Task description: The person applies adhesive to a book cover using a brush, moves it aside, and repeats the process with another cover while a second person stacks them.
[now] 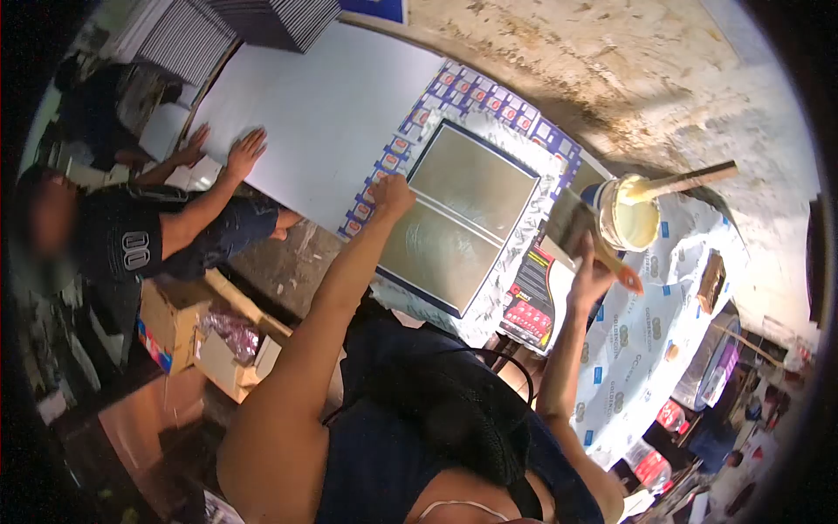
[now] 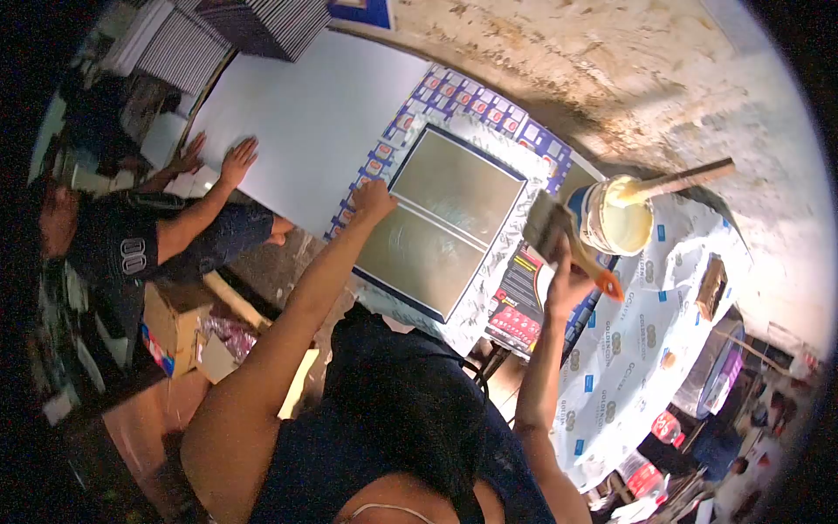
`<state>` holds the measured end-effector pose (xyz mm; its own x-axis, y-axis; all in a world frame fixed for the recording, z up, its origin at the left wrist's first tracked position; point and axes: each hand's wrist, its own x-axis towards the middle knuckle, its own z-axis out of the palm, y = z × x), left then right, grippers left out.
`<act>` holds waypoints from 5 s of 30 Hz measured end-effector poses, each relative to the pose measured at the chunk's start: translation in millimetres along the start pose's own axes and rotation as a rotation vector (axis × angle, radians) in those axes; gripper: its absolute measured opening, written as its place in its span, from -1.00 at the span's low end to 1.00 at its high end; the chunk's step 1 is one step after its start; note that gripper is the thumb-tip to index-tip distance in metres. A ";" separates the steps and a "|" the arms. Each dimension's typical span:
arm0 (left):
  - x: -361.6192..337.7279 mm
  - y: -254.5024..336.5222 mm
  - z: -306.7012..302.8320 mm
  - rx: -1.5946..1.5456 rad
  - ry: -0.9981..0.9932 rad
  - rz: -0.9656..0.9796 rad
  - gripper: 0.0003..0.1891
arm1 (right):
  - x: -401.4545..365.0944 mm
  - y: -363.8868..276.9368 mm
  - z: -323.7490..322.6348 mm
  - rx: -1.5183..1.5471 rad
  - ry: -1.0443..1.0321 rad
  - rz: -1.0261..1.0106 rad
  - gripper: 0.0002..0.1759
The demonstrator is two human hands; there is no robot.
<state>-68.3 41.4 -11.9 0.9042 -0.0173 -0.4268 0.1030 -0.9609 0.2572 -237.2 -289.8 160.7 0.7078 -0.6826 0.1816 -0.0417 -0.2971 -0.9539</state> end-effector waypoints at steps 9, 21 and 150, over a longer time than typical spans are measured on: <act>14.7 -3.6 -33.0 -0.031 -0.112 -0.008 -0.60 | -114.2 -16.6 -38.0 -0.054 0.347 0.029 -0.68; 56.0 -49.5 -11.1 -0.289 -0.305 0.068 -0.41 | -192.3 -29.7 -23.7 0.169 0.557 0.286 -0.66; -134.0 -22.0 66.3 -0.016 -0.070 0.115 0.39 | 37.8 77.4 153.7 0.001 -0.308 0.213 -0.73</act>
<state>-219.2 46.6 -17.8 0.8792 -0.1471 -0.4532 0.0071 -0.9470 0.3211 -105.3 -236.0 57.0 0.8625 -0.4958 -0.1016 -0.2104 -0.1688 -0.9629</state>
